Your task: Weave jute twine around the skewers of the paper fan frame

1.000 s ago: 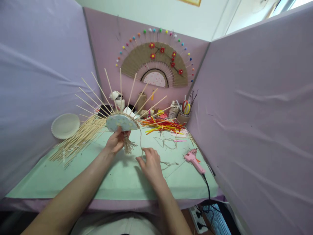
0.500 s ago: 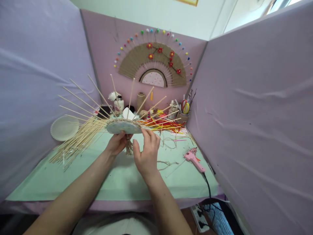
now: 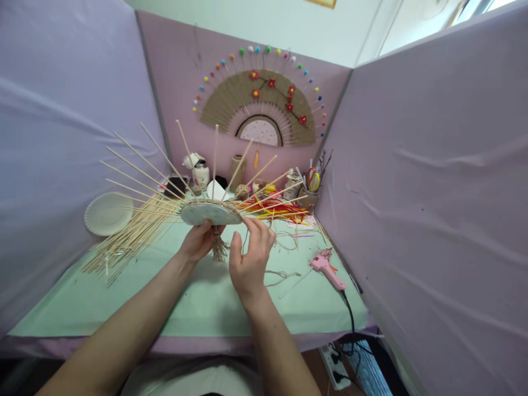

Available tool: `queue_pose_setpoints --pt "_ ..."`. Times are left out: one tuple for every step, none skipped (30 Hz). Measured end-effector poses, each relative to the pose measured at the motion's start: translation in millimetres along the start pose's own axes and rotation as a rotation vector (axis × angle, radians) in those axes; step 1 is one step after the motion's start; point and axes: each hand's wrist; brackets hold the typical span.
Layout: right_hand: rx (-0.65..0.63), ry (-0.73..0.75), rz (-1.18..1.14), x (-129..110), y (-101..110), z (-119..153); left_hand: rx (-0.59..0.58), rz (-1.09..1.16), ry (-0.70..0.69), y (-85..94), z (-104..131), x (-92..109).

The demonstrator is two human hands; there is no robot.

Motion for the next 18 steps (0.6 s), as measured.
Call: queue_pose_setpoints --pt "-0.007 0.013 -0.006 0 -1 0 0.001 -0.003 0.003 0.3 0 0" --pt "-0.015 0.024 -0.010 -1 -2 0 0.001 -0.007 0.011 0.5 0 0" --pt "-0.022 0.030 -0.011 -1 -3 1 0.000 -0.010 0.018 0.6 1 -1" --pt "-0.028 0.031 -0.010 -2 -5 1 0.000 -0.014 0.024 0.7 1 -1" --pt "-0.035 0.029 -0.007 -2 -6 1 0.001 -0.019 0.030 0.7 1 -1" --pt "-0.044 0.025 -0.004 -2 -7 1 0.001 -0.025 0.033 0.6 1 -2" --pt "-0.056 0.020 0.000 -2 -8 2 0.002 -0.031 0.035 0.5 1 -2" --pt "-0.069 0.012 0.004 -2 -9 2 0.003 -0.038 0.036 0.4 2 -2" --pt "-0.081 0.004 0.007 -2 -9 2 0.001 -0.043 0.038 0.5 2 -3" --pt "-0.090 -0.004 0.011 -2 -10 2 -0.004 -0.047 0.039 0.7 2 -3" --pt "-0.096 -0.012 0.014 -2 -10 2 -0.012 -0.049 0.041 1.0 2 -3" --pt "-0.099 -0.018 0.016 -2 -11 2 -0.020 -0.049 0.040 1.5 2 -4" --pt "-0.099 -0.021 0.014 -1 -11 2 -0.026 -0.048 0.040 2.1 2 -4" --pt "-0.099 -0.021 0.010 -1 -11 2 -0.028 -0.046 0.038 2.7 1 -5" --pt "-0.100 -0.020 0.004 0 -11 1 -0.026 -0.044 0.037 3.3 1 -5" --pt "-0.102 -0.019 -0.002 0 -11 1 -0.020 -0.043 0.036 3.8 1 -6" --pt "-0.104 -0.018 -0.007 1 -11 1 -0.015 -0.044 0.036 4.2 1 -6" --pt "-0.105 -0.017 -0.009 1 -10 0 -0.011 -0.045 0.037 4.3 1 -7"
Point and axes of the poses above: each hand's wrist, its own z-axis away from the middle knuckle, its own y-axis out of the back of the hand, x = y × z, and after that the axes turned 4 degrees about z, right-handed
